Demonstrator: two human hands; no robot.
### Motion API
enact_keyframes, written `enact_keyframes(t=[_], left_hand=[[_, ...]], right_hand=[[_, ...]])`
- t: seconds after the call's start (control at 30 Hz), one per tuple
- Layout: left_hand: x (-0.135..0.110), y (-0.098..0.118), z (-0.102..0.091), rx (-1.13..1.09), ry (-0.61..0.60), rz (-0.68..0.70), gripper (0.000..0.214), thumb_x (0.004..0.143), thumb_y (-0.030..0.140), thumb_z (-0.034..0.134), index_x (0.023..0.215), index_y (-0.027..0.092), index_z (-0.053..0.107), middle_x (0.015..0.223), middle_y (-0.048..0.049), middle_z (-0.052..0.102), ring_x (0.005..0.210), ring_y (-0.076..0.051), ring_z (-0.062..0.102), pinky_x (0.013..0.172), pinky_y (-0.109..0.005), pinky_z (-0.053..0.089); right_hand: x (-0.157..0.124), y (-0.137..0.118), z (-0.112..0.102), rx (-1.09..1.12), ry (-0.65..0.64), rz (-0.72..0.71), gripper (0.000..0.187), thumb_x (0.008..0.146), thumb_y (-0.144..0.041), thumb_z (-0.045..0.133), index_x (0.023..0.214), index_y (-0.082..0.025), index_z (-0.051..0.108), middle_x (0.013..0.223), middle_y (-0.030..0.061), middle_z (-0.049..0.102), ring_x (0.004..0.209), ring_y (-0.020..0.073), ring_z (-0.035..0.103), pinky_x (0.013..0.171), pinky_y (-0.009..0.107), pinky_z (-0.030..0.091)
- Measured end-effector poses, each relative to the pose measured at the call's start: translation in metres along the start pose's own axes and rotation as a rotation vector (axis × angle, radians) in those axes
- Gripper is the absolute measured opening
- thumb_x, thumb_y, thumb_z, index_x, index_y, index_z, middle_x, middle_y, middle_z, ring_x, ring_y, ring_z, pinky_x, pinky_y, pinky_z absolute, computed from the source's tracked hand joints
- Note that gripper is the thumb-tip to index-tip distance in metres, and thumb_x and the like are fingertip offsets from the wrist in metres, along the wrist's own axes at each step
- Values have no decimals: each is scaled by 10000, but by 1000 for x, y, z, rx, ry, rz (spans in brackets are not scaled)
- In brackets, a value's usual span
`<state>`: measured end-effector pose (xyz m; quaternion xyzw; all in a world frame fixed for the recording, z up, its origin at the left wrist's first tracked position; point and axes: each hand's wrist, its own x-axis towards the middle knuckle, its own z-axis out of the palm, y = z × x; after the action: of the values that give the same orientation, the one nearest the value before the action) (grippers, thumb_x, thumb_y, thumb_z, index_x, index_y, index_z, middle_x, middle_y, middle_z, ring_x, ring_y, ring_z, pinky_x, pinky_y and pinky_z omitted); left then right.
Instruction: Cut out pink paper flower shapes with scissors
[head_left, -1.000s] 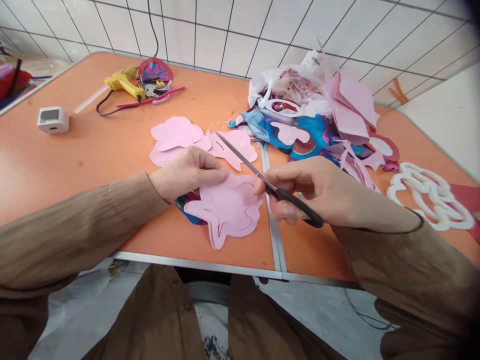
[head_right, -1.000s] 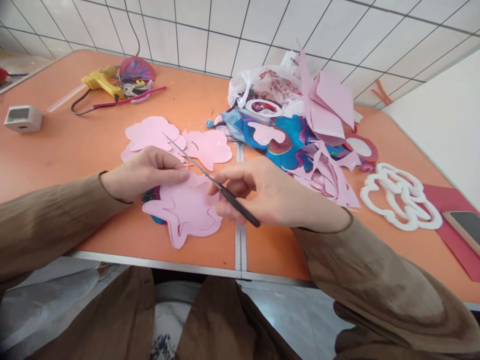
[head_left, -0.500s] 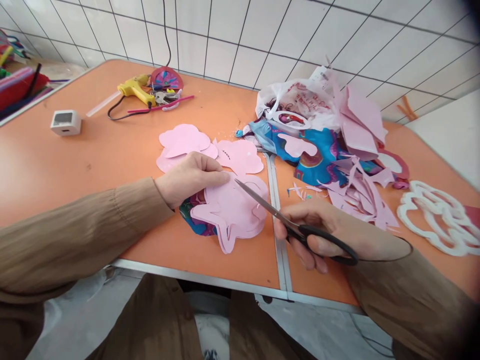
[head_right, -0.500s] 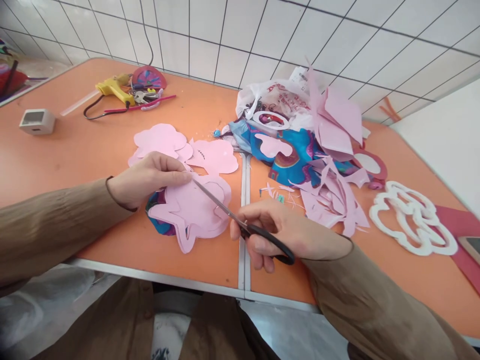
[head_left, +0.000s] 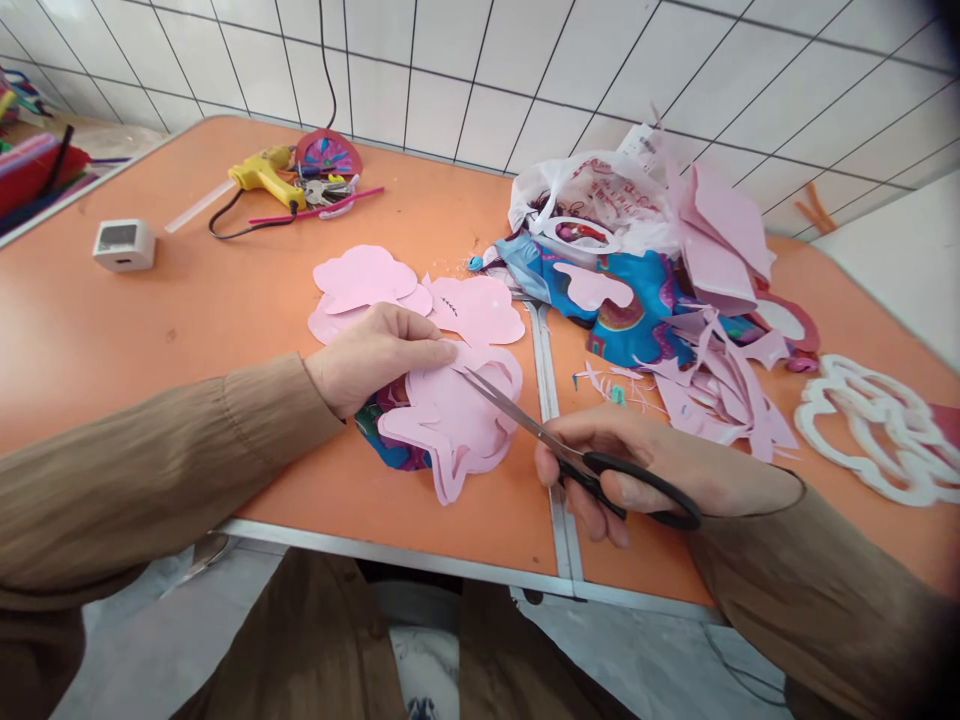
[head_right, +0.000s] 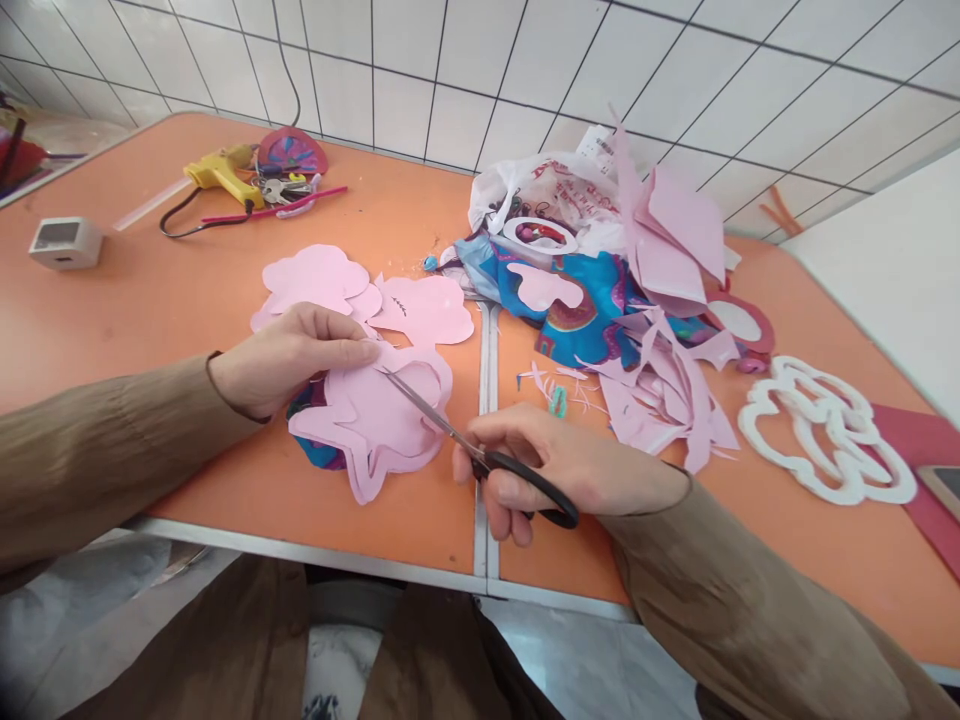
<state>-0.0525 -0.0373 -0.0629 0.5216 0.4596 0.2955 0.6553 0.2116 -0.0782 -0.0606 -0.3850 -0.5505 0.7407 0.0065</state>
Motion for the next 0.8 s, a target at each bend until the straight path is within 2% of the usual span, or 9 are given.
enact_keyframes(t=[0.23, 0.5, 0.8], left_hand=[[-1, 0, 2, -18, 5, -5, 301, 769, 162, 664, 490, 119, 560, 436, 28, 500, 368, -36, 420, 355, -156, 302], [0, -2, 1, -46, 5, -9, 301, 759, 183, 678, 489, 121, 561, 440, 23, 505, 369, -44, 430, 353, -163, 305], [0, -1, 3, -75, 32, 2, 315, 758, 144, 653, 459, 120, 558, 434, 21, 506, 373, -42, 429, 364, -167, 308]], right_hand=[[1, -2, 4, -31, 1, -78, 586, 748, -705, 664, 923, -162, 531, 666, 35, 680, 490, 109, 615, 495, 226, 513], [2, -3, 9, -70, 81, -78, 617, 737, -722, 663, 927, -143, 571, 603, 10, 631, 460, 92, 547, 449, 207, 466], [2, -2, 10, -93, 142, -66, 386, 835, -500, 669, 946, -137, 602, 571, -5, 605, 444, 81, 528, 433, 183, 433]])
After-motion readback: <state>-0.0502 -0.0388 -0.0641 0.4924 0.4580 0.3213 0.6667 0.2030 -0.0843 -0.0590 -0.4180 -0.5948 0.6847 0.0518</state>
